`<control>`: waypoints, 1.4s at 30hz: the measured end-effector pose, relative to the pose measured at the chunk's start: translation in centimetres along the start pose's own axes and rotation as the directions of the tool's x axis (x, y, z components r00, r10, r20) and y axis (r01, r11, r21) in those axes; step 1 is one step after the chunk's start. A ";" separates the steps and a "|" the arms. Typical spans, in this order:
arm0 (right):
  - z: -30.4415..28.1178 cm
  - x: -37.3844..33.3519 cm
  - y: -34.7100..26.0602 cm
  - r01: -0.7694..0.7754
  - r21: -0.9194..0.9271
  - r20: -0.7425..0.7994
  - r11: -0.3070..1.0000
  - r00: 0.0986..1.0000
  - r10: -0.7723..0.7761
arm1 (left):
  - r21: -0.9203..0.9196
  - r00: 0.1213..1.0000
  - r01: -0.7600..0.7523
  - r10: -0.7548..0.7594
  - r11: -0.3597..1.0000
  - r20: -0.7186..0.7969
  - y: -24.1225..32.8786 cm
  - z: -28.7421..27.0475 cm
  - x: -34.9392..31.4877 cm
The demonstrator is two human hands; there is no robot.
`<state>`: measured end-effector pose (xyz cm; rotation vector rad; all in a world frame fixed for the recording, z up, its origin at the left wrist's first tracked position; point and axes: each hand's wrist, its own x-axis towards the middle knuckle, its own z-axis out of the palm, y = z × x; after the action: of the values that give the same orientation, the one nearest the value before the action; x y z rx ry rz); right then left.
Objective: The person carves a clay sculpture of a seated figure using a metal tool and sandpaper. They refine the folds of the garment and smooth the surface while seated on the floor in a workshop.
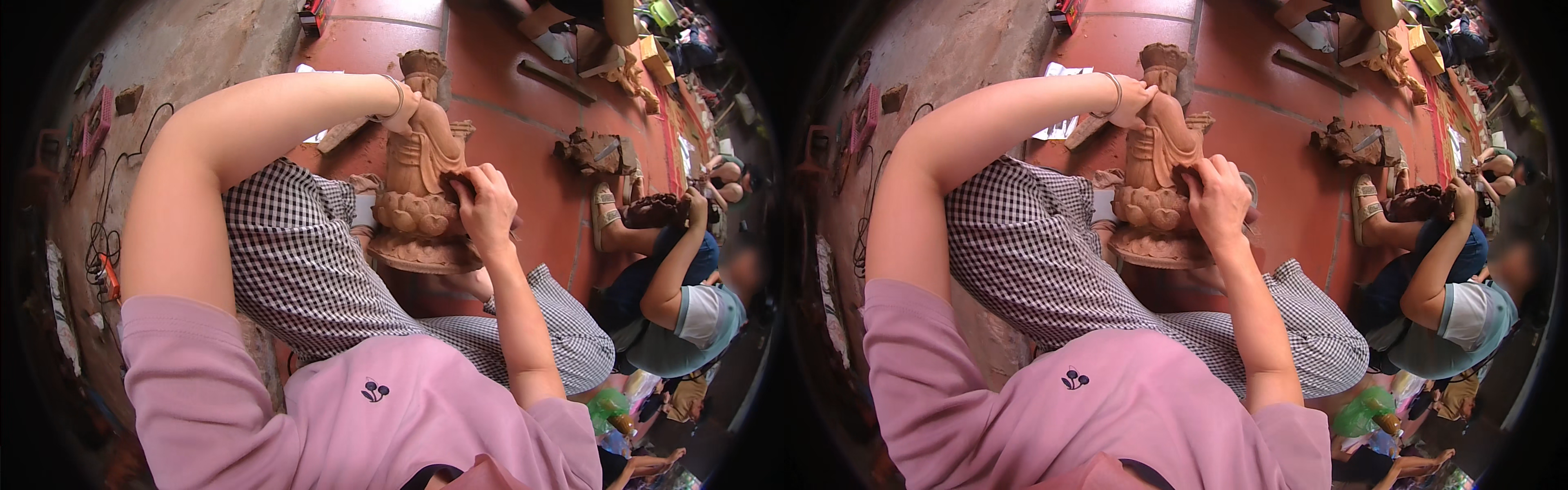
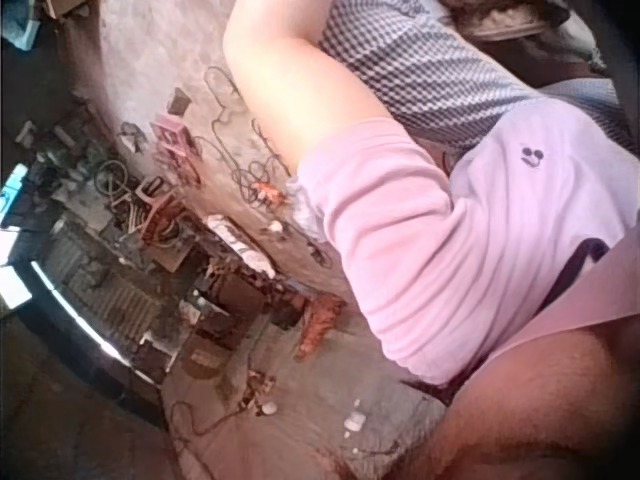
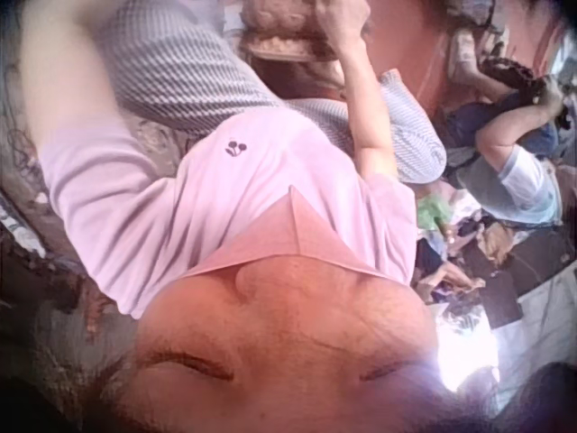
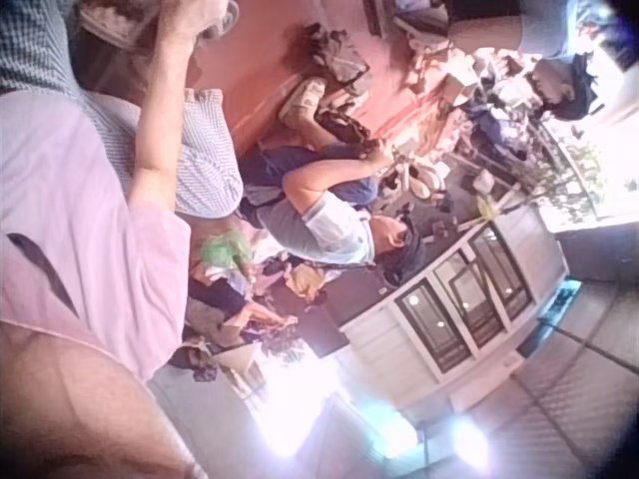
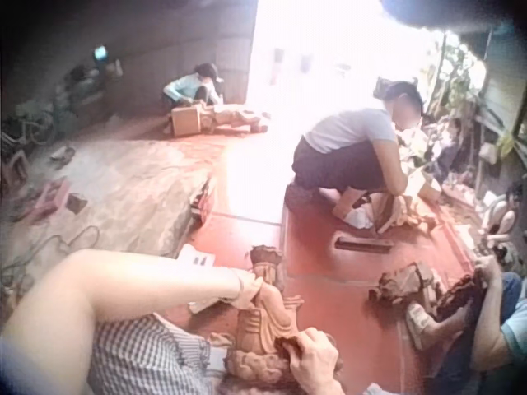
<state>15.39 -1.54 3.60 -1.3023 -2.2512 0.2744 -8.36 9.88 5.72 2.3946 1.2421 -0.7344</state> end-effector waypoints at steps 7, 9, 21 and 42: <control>1.6 2.1 -0.8 0.119 0.003 -0.059 0.993 0.991 -0.118 | 0.022 0.998 0.058 -0.058 0.998 -0.001 -1.9 0.7 1.9; 0.7 1.3 -0.1 0.132 -0.008 -0.037 0.991 0.991 -0.132 | 0.075 0.998 0.035 -0.031 0.997 -0.056 -2.4 1.9 2.7; 1.3 2.0 0.9 0.214 0.018 -0.061 0.977 0.975 -0.213 | 0.136 0.998 -0.001 0.009 0.991 -0.060 -1.2 -0.5 1.4; -0.7 1.2 1.6 0.114 -0.100 0.044 0.988 0.993 -0.110 | 0.139 0.994 0.031 -0.015 0.990 -0.113 -3.7 2.6 4.9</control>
<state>16.55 0.24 3.93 -1.2250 -2.3894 0.1462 -9.82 13.81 0.49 2.5710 1.3036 -0.7265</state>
